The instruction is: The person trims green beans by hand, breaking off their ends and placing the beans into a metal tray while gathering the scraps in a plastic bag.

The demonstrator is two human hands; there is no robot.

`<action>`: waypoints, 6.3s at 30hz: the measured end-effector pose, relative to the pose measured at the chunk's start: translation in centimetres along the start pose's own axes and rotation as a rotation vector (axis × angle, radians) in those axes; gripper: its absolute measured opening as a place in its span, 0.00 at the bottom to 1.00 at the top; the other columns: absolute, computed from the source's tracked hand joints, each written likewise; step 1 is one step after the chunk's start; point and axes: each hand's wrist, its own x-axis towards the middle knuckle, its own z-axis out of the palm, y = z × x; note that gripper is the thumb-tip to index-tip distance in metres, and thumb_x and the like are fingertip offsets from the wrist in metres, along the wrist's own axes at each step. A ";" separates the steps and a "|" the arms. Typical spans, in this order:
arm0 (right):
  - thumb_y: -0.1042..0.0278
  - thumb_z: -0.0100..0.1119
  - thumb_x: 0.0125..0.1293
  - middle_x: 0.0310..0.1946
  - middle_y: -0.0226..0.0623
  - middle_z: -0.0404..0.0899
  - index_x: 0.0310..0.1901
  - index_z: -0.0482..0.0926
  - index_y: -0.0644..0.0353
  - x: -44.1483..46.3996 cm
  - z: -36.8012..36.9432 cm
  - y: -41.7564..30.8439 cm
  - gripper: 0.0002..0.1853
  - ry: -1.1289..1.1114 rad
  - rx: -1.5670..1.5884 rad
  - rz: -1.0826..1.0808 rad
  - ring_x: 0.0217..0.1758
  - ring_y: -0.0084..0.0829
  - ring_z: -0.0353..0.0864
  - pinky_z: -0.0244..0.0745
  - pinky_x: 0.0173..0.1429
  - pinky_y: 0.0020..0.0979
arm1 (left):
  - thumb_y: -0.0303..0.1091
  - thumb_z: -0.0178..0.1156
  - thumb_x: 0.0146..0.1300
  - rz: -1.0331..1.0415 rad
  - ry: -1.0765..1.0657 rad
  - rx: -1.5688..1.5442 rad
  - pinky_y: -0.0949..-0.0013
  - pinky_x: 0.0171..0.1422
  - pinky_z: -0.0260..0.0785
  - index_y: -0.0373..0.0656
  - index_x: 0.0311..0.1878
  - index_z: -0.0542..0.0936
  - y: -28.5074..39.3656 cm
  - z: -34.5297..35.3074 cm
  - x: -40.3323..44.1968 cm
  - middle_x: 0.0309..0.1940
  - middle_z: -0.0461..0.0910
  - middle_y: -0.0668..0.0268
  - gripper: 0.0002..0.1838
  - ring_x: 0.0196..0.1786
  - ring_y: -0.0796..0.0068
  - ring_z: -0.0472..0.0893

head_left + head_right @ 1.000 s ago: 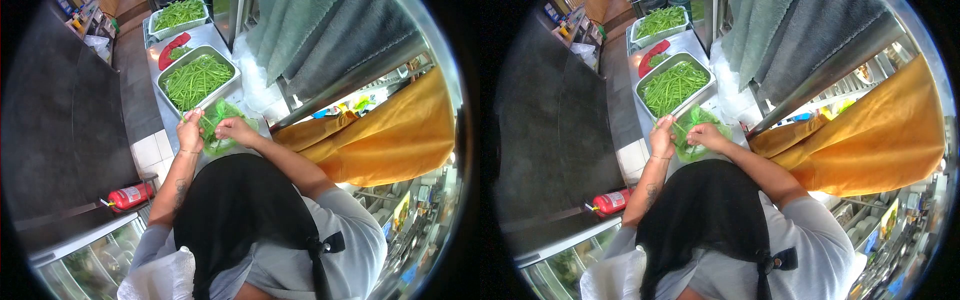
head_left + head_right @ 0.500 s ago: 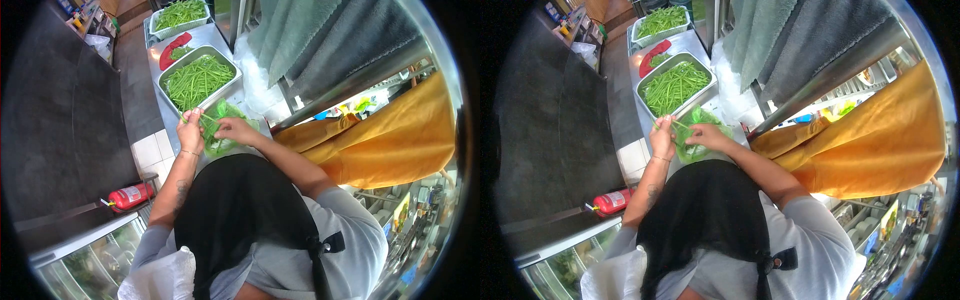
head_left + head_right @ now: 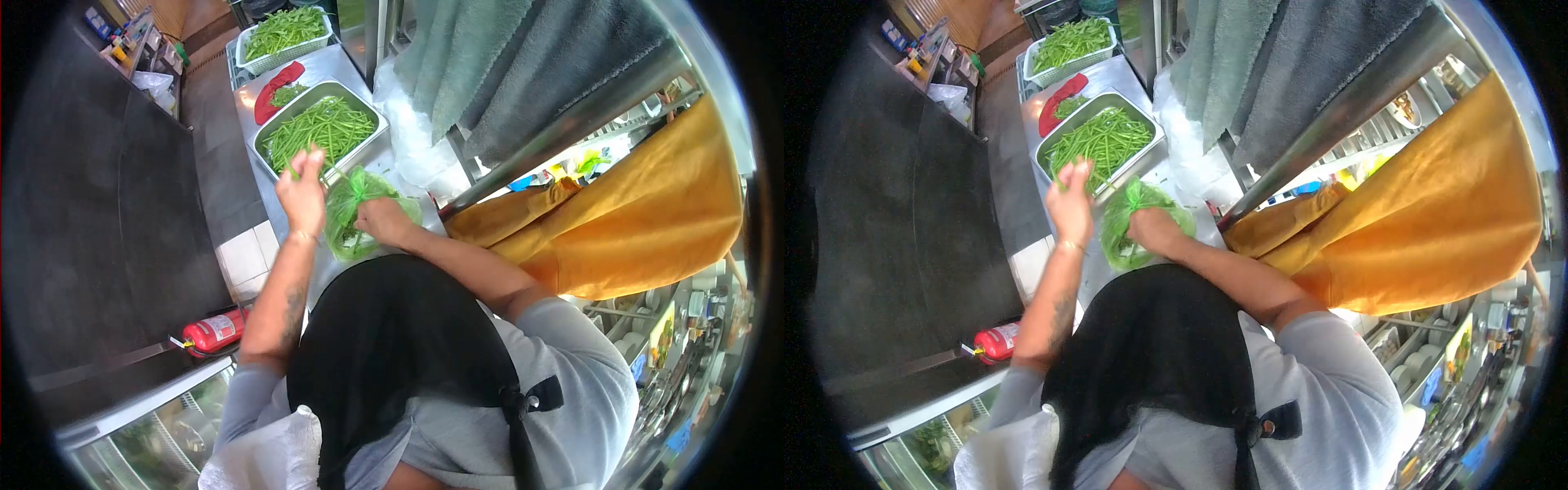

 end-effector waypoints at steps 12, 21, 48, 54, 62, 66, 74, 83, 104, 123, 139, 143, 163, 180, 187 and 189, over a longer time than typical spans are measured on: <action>0.63 0.67 0.72 0.37 0.46 0.89 0.45 0.89 0.54 -5.8 -8.8 5.1 0.07 0.429 0.168 0.232 0.41 0.47 0.90 0.83 0.49 0.45 | 0.27 0.61 0.70 0.481 -1.801 -1.461 0.72 0.30 0.75 0.42 0.29 0.87 23.4 -7.0 -10.2 0.28 0.87 0.58 0.12 0.31 0.75 0.87; 0.66 0.58 0.69 0.39 0.45 0.87 0.40 0.88 0.57 -4.6 -0.3 4.5 0.10 -0.139 -0.422 -0.033 0.48 0.48 0.89 0.85 0.54 0.48 | 0.33 0.61 0.67 0.728 -1.996 -0.633 0.66 0.27 0.68 0.43 0.32 0.79 29.1 -3.0 -15.3 0.27 0.76 0.67 0.08 0.26 0.74 0.76; 0.68 0.68 0.76 0.34 0.27 0.89 0.52 0.89 0.63 -3.2 -3.9 0.5 0.10 0.168 0.871 0.093 0.37 0.16 0.81 0.78 0.45 0.27 | 0.35 0.77 0.67 0.055 -0.402 0.630 0.76 0.39 0.69 0.33 0.62 0.86 5.2 -1.5 -6.8 0.29 0.79 0.76 0.24 0.32 0.86 0.73; 0.69 0.67 0.76 0.34 0.29 0.89 0.51 0.90 0.64 -3.0 -3.0 -0.6 0.09 0.146 0.816 0.009 0.36 0.18 0.84 0.80 0.44 0.28 | 0.38 0.74 0.72 -0.336 -0.246 0.023 0.77 0.26 0.54 0.39 0.49 0.88 -1.2 -1.7 -6.1 0.29 0.81 0.76 0.12 0.25 0.91 0.68; 0.71 0.69 0.75 0.36 0.29 0.88 0.45 0.88 0.65 -3.0 -2.2 0.2 0.06 0.144 1.010 0.244 0.37 0.18 0.83 0.81 0.46 0.28 | 0.43 0.71 0.74 -0.372 -0.116 -0.191 0.76 0.26 0.54 0.39 0.48 0.84 -2.4 -2.2 -6.1 0.38 0.87 0.67 0.16 0.22 0.87 0.64; 0.72 0.69 0.73 0.35 0.32 0.87 0.43 0.87 0.65 -2.6 -1.8 -0.3 0.05 0.154 1.134 0.198 0.37 0.23 0.84 0.81 0.46 0.29 | 0.42 0.73 0.73 -0.385 -0.064 -0.271 0.75 0.24 0.58 0.41 0.47 0.85 -3.2 -3.1 -5.6 0.38 0.89 0.66 0.13 0.24 0.87 0.71; 0.74 0.60 0.66 0.43 0.51 0.85 0.45 0.84 0.63 -1.9 -1.2 -0.2 0.08 -0.011 -0.198 -0.231 0.48 0.53 0.87 0.82 0.54 0.47 | 0.40 0.72 0.73 -0.157 -0.082 0.152 0.77 0.34 0.67 0.37 0.44 0.91 -7.9 -2.9 -5.8 0.30 0.86 0.70 0.13 0.30 0.88 0.76; 0.56 0.72 0.71 0.48 0.46 0.88 0.58 0.87 0.57 -1.4 -3.3 0.2 0.19 0.215 0.463 0.056 0.47 0.42 0.88 0.81 0.53 0.39 | 0.37 0.72 0.69 0.105 -0.308 0.756 0.64 0.48 0.81 0.42 0.51 0.92 -4.7 -4.3 -6.3 0.38 0.92 0.52 0.12 0.39 0.63 0.92; 0.64 0.69 0.74 0.37 0.36 0.87 0.46 0.84 0.62 -0.3 0.3 3.1 0.10 -0.024 0.899 0.325 0.39 0.28 0.85 0.80 0.46 0.33 | 0.33 0.73 0.68 0.346 -0.149 0.459 0.65 0.52 0.80 0.39 0.51 0.91 0.3 -0.9 0.1 0.44 0.92 0.59 0.12 0.44 0.71 0.89; 0.72 0.64 0.77 0.36 0.31 0.87 0.43 0.86 0.64 1.5 -9.9 -1.2 0.06 0.091 0.597 -0.001 0.42 0.24 0.82 0.77 0.55 0.29 | 0.49 0.53 0.84 -0.120 -0.793 0.571 0.65 0.47 0.73 0.40 0.50 0.86 -0.1 -1.1 -2.7 0.34 0.82 0.68 0.21 0.38 0.74 0.79; 0.68 0.69 0.75 0.32 0.29 0.88 0.46 0.89 0.64 0.2 -6.2 0.7 0.08 -0.171 0.827 0.005 0.38 0.19 0.85 0.81 0.47 0.29 | 0.46 0.47 0.88 -0.178 -0.948 0.503 0.69 0.44 0.72 0.42 0.61 0.82 -0.4 -4.5 -5.1 0.35 0.81 0.72 0.20 0.36 0.79 0.75; 0.66 0.69 0.74 0.34 0.34 0.90 0.44 0.88 0.63 -0.6 -6.3 1.2 0.08 -0.056 0.641 0.055 0.37 0.25 0.87 0.82 0.46 0.33 | 0.45 0.45 0.88 -0.031 -0.566 0.280 0.63 0.54 0.80 0.39 0.75 0.75 -4.7 -7.0 -3.6 0.44 0.89 0.62 0.25 0.42 0.68 0.86; 0.64 0.71 0.74 0.32 0.30 0.85 0.48 0.86 0.66 -0.5 -1.2 3.7 0.12 0.146 0.688 0.180 0.32 0.22 0.81 0.80 0.38 0.31 | 0.38 0.72 0.73 -0.394 -0.155 -0.211 0.78 0.23 0.48 0.37 0.50 0.88 -2.2 -5.7 -4.6 0.24 0.77 0.76 0.13 0.19 0.90 0.60; 0.67 0.64 0.76 0.33 0.34 0.86 0.43 0.86 0.60 -1.2 -0.6 1.2 0.06 -0.056 0.664 0.043 0.36 0.32 0.86 0.83 0.46 0.36 | 0.44 0.66 0.78 -0.472 -0.070 -0.422 0.77 0.23 0.47 0.39 0.51 0.85 -3.2 -7.0 -4.6 0.25 0.73 0.76 0.15 0.19 0.89 0.58; 0.73 0.60 0.65 0.39 0.50 0.87 0.38 0.83 0.61 -2.0 0.1 1.8 0.04 -0.080 -0.092 -0.194 0.46 0.56 0.85 0.80 0.53 0.50 | 0.38 0.69 0.76 -0.239 -0.082 -0.170 0.79 0.23 0.48 0.38 0.49 0.88 1.1 -4.0 -1.9 0.28 0.78 0.75 0.11 0.21 0.91 0.62; 0.71 0.61 0.66 0.41 0.49 0.87 0.38 0.83 0.61 -1.8 0.5 2.5 0.04 -0.081 -0.174 -0.132 0.47 0.54 0.86 0.80 0.54 0.50 | 0.38 0.68 0.76 -0.104 -0.078 -0.148 0.79 0.23 0.49 0.39 0.52 0.87 3.3 -2.7 1.3 0.29 0.78 0.75 0.12 0.21 0.91 0.63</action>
